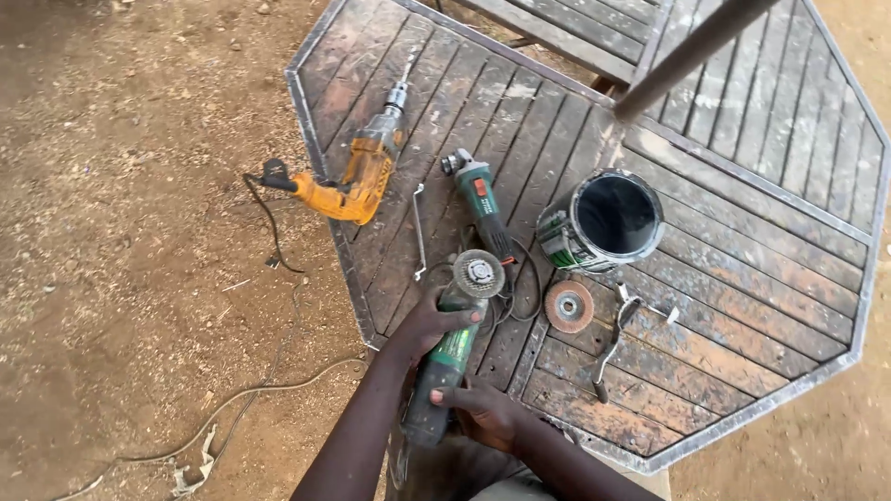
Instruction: Preparing an angle grinder and using it to grind a small metal piece on a workbench.
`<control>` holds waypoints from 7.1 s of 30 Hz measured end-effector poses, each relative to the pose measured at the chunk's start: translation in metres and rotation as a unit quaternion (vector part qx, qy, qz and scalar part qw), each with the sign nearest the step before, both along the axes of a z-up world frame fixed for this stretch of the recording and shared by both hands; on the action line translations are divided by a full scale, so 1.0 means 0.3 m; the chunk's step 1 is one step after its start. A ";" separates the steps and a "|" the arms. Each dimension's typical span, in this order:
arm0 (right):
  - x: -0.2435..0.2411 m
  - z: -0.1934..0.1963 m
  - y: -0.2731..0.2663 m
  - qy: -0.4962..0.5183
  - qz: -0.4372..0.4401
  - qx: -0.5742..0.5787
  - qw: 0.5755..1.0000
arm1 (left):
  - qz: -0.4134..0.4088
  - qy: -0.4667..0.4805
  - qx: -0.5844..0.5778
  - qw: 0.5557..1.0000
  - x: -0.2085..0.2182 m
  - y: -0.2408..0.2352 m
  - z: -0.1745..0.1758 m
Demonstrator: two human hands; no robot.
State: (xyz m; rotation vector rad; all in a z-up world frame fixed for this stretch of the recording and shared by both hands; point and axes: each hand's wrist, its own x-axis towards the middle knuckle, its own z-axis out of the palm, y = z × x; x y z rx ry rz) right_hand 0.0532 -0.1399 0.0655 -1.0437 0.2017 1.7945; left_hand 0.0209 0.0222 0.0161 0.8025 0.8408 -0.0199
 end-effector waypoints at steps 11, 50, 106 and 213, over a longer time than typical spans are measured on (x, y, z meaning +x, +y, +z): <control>0.264 0.213 0.072 -0.547 0.407 0.019 0.731 | 0.024 -0.001 0.021 0.999 -0.021 -0.022 0.054; 0.499 0.383 0.120 -0.728 0.308 0.227 0.569 | -0.098 -0.053 0.088 0.990 -0.023 -0.079 0.307; 0.465 0.176 0.136 -0.840 0.237 0.272 0.404 | -0.036 -0.062 -0.039 0.997 0.022 -0.216 0.315; 0.440 -0.271 -1.077 0.020 -0.761 -0.005 0.648 | -0.524 0.018 0.141 0.840 0.523 -0.887 0.105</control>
